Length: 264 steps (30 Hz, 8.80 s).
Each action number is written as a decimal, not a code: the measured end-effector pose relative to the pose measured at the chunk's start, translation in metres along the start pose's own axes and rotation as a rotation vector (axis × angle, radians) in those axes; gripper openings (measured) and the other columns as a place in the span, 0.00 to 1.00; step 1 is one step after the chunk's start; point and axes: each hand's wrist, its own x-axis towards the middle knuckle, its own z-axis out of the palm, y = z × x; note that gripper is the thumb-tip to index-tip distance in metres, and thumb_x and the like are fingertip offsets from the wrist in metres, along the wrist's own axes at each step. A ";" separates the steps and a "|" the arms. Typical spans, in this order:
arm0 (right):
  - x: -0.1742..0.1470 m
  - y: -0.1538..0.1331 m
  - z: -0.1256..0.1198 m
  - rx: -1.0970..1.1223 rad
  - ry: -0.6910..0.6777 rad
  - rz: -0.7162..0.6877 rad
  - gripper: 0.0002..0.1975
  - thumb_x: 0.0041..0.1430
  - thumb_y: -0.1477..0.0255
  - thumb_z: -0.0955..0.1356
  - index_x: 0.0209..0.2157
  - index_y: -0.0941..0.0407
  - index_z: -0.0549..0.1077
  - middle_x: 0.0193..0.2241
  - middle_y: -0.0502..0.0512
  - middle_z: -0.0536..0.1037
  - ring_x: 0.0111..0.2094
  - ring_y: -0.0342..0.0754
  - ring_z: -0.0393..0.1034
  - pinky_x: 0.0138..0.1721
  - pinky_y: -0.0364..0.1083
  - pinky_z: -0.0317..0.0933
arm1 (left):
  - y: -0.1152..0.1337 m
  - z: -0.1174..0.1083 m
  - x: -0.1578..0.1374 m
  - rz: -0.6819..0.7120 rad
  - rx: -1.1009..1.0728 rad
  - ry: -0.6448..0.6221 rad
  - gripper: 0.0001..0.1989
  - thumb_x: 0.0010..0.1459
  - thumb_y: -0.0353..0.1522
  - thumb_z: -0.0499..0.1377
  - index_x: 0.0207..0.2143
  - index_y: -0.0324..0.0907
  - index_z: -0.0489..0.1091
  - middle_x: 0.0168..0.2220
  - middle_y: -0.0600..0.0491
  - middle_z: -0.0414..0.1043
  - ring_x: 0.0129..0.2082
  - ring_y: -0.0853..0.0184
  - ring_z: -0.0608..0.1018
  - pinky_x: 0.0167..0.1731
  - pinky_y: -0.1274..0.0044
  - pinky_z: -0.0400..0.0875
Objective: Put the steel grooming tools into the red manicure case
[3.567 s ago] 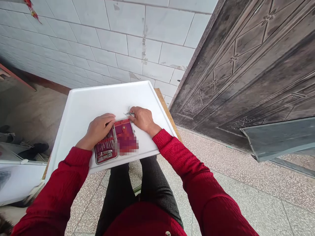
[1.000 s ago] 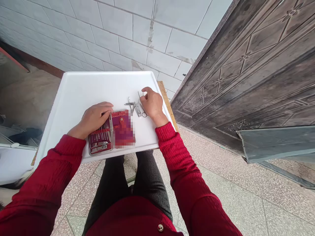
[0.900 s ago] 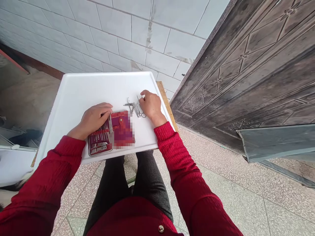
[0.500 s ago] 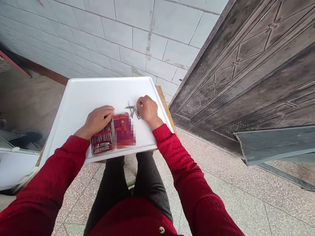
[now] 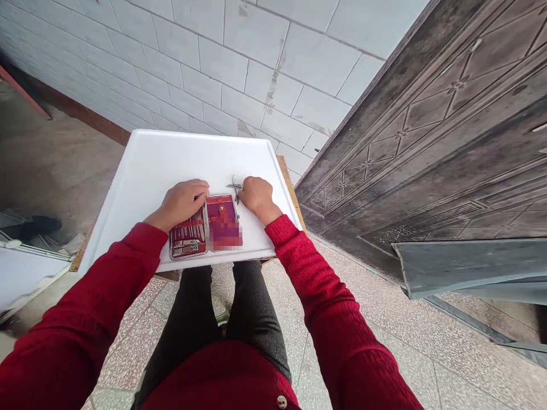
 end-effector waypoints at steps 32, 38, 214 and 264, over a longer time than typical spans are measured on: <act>-0.009 0.018 0.039 1.422 -0.322 -0.277 0.20 0.46 0.74 0.76 0.43 0.58 0.77 0.21 0.45 0.78 0.18 0.41 0.70 0.17 0.39 0.63 | 0.007 -0.005 0.001 -0.026 0.001 -0.031 0.15 0.63 0.30 0.50 0.32 0.45 0.77 0.48 0.51 0.81 0.47 0.58 0.80 0.43 0.67 0.73; -0.010 0.014 0.046 1.402 -0.295 -0.256 0.17 0.47 0.74 0.76 0.41 0.57 0.77 0.21 0.45 0.77 0.19 0.42 0.71 0.18 0.39 0.65 | 0.008 -0.005 0.002 -0.048 -0.003 -0.039 0.15 0.63 0.31 0.50 0.35 0.45 0.78 0.49 0.52 0.81 0.49 0.59 0.80 0.46 0.68 0.73; -0.009 0.041 0.024 0.570 0.286 -0.051 0.06 0.57 0.74 0.68 0.31 0.55 0.79 0.32 0.51 0.79 0.31 0.46 0.69 0.33 0.44 0.56 | 0.007 -0.007 0.001 -0.087 -0.014 -0.037 0.14 0.65 0.35 0.52 0.35 0.45 0.78 0.52 0.53 0.80 0.52 0.58 0.80 0.47 0.68 0.75; -0.003 0.056 0.021 0.226 0.213 0.220 0.07 0.61 0.70 0.68 0.35 0.55 0.80 0.36 0.61 0.83 0.40 0.54 0.76 0.39 0.47 0.63 | 0.007 -0.010 0.000 -0.082 -0.010 -0.055 0.14 0.65 0.35 0.52 0.35 0.46 0.77 0.53 0.53 0.80 0.52 0.59 0.80 0.47 0.68 0.75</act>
